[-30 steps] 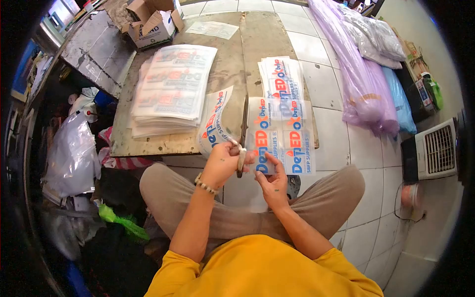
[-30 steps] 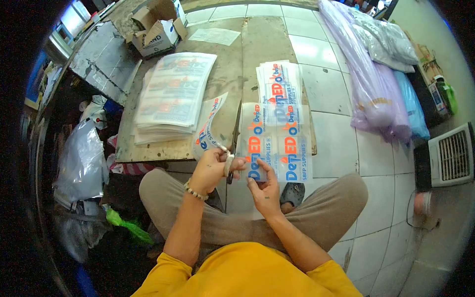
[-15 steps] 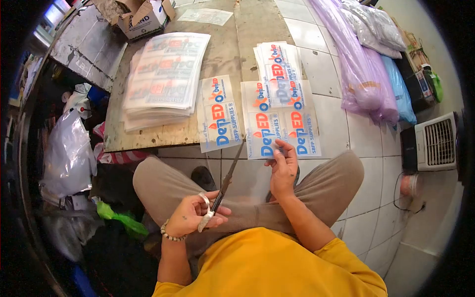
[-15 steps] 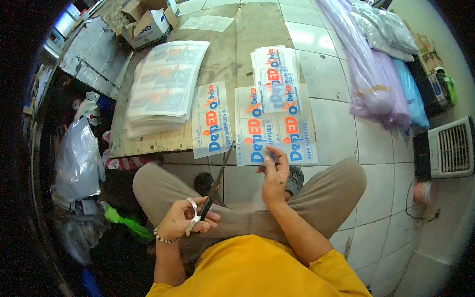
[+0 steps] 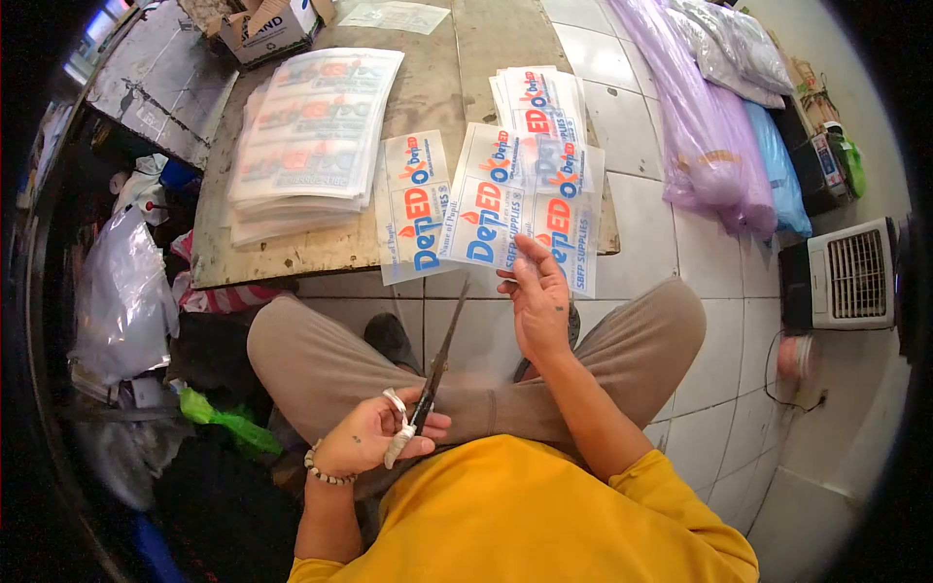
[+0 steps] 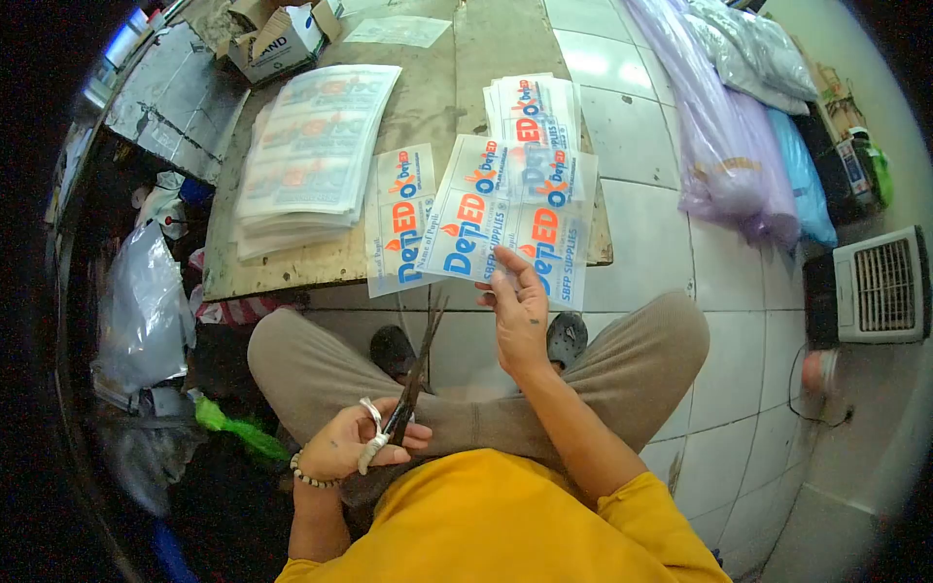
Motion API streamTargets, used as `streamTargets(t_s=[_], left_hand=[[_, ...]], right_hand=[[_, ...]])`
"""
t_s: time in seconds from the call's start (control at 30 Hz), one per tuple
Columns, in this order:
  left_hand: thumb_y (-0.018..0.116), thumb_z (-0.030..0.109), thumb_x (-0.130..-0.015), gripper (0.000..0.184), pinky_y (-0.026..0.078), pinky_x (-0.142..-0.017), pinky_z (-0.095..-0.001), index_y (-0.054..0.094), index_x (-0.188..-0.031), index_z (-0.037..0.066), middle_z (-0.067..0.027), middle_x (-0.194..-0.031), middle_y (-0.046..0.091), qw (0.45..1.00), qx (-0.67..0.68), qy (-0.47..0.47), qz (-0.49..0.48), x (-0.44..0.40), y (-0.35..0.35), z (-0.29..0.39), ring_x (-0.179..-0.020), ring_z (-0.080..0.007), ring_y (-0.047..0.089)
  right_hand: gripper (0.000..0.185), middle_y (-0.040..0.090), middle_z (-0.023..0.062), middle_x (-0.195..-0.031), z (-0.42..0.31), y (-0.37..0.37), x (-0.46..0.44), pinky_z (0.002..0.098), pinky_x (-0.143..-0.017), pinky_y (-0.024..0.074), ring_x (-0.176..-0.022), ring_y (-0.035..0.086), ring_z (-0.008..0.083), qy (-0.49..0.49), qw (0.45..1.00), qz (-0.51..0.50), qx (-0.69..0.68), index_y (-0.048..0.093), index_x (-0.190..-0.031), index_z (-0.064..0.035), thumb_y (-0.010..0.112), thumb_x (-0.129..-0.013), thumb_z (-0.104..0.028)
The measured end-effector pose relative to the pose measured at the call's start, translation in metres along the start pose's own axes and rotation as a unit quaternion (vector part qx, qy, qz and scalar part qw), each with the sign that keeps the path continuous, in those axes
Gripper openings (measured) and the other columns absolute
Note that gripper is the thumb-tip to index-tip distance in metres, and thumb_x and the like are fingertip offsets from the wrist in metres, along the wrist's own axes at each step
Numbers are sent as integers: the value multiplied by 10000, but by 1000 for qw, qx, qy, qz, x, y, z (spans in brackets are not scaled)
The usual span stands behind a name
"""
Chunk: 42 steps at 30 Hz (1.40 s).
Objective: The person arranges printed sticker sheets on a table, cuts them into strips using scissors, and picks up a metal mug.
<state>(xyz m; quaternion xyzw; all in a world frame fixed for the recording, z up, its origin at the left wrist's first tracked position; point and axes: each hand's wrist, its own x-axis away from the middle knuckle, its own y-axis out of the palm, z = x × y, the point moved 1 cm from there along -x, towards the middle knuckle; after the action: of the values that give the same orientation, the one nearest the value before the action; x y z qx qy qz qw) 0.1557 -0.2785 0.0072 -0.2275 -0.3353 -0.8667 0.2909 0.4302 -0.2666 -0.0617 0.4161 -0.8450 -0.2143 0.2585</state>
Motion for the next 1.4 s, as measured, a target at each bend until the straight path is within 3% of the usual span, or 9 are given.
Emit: streamTargets(t_s=[0.2,0.33,0.83,1.4], left_hand=[[780,7,-815,788,505,-966,-357,342,-1468,-39,-198,-1246,623,1000,8,-27,-4,-8,19,5,-1121,-232,626],[756,-25,-824,816,515,-950,-346,288,-1492,-39,-211,-1238,619,999,2,20,37,-21,32,-7,-1117,-226,625],[799,-4,-789,852,519,-924,-296,316,-1490,-50,-153,-1226,640,988,-60,107,97,-73,55,-11,-1090,-165,626],[798,6,-794,848,515,-929,-302,321,-1494,-37,-163,-1208,652,991,-45,89,92,-77,55,-9,-1099,-178,629]], right_hand=[[323,619,72,-1168,1,6,7,281,-766,554,-968,621,125,-71,993,-23,89,552,-1283,-37,601,-966,-75],[328,624,80,-1151,9,-8,4,269,-774,551,-887,638,118,-62,993,19,101,562,-1259,-34,634,-939,-42],[303,682,47,-1017,13,1,10,220,-742,522,-843,641,83,-87,991,-4,98,602,-1219,-31,660,-921,-27],[303,667,35,-1023,21,-2,12,197,-674,486,-801,606,52,-96,985,8,140,604,-1222,-24,660,-924,-26]])
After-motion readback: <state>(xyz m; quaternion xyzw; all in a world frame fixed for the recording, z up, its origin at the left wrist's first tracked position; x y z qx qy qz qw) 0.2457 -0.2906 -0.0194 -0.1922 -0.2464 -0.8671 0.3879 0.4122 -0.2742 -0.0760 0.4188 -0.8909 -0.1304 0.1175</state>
